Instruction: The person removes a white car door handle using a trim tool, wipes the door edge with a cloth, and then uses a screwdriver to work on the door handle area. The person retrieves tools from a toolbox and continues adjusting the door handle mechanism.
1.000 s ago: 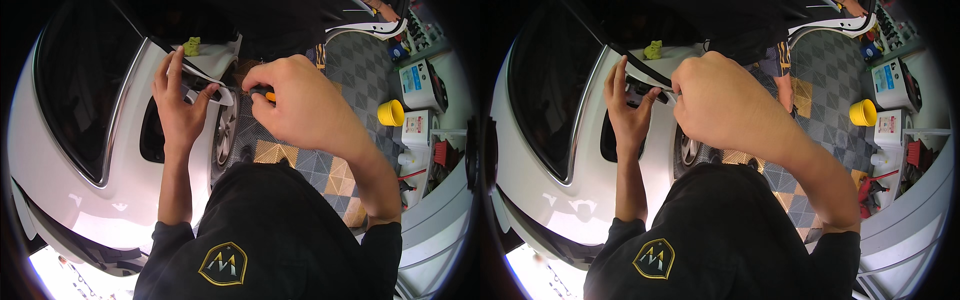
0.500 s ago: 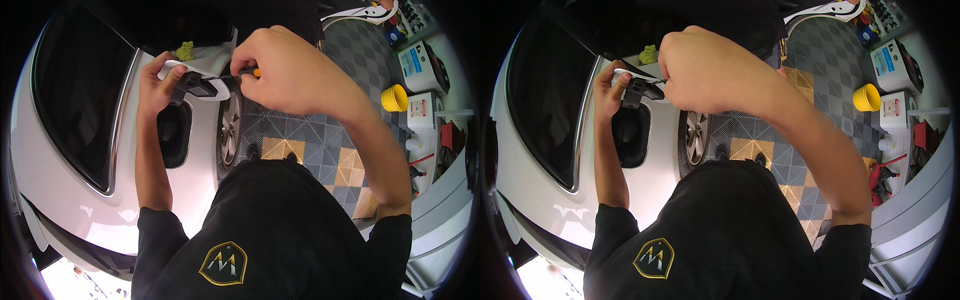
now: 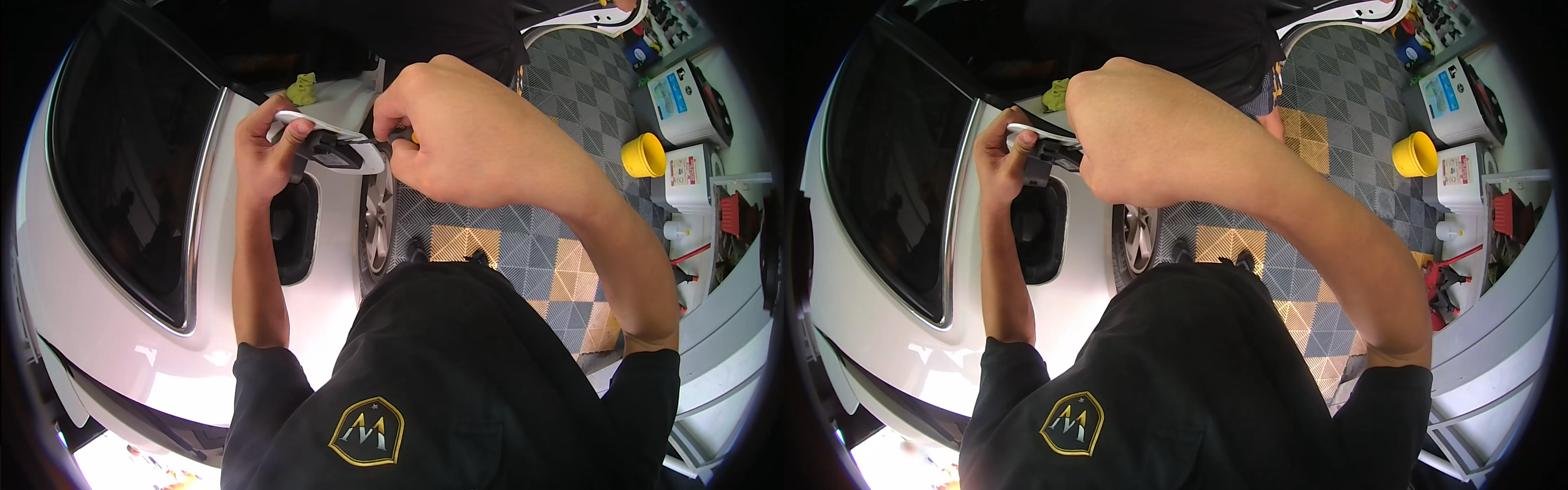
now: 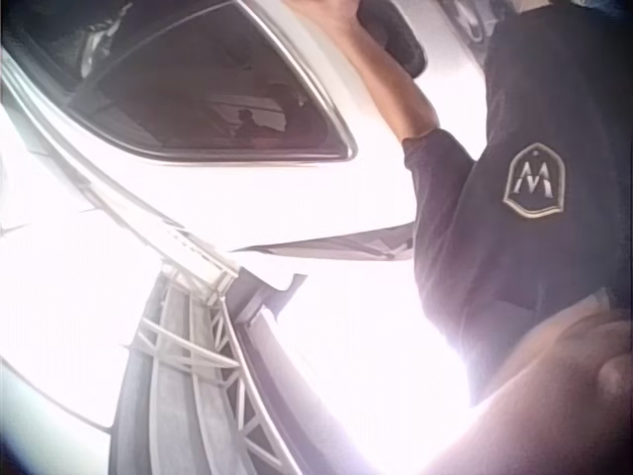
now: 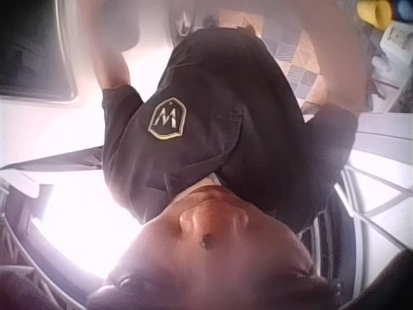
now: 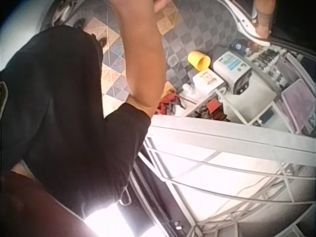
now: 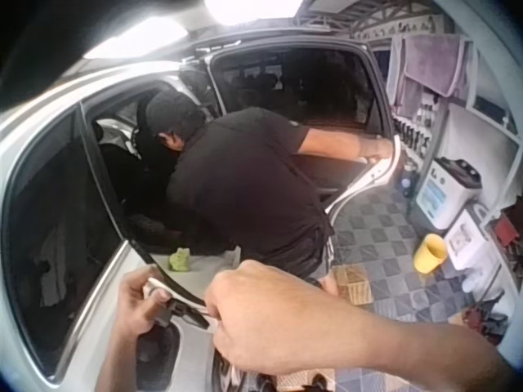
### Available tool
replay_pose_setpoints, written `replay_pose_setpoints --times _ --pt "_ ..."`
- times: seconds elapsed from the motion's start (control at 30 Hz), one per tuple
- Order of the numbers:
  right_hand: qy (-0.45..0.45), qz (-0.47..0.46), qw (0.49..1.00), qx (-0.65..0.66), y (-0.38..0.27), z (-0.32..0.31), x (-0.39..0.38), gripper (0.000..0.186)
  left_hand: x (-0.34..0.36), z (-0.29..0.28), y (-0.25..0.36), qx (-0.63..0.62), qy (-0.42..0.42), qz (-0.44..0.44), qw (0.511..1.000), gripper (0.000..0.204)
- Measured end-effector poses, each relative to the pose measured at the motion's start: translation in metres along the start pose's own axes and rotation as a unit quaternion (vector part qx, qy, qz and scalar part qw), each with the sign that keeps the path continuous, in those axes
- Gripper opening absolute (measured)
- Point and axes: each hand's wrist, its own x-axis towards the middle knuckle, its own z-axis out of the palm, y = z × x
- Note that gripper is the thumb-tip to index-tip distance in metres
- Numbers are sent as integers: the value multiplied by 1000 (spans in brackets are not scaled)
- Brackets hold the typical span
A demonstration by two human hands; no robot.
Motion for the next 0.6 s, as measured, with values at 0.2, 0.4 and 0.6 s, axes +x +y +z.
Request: replay_pose_setpoints --times 0.2,0.4,0.6 --pt "5 -19 1000 -7 2 0 3 23 0 -1 -1 3 -8 21 1000 34" --pt "11 7 1000 6 -4 -7 1 23 3 3 0 -9 1 26 1000 30" --pt "12 24 999 30 1 1 8 25 3 4 -4 22 18 35 999 33"
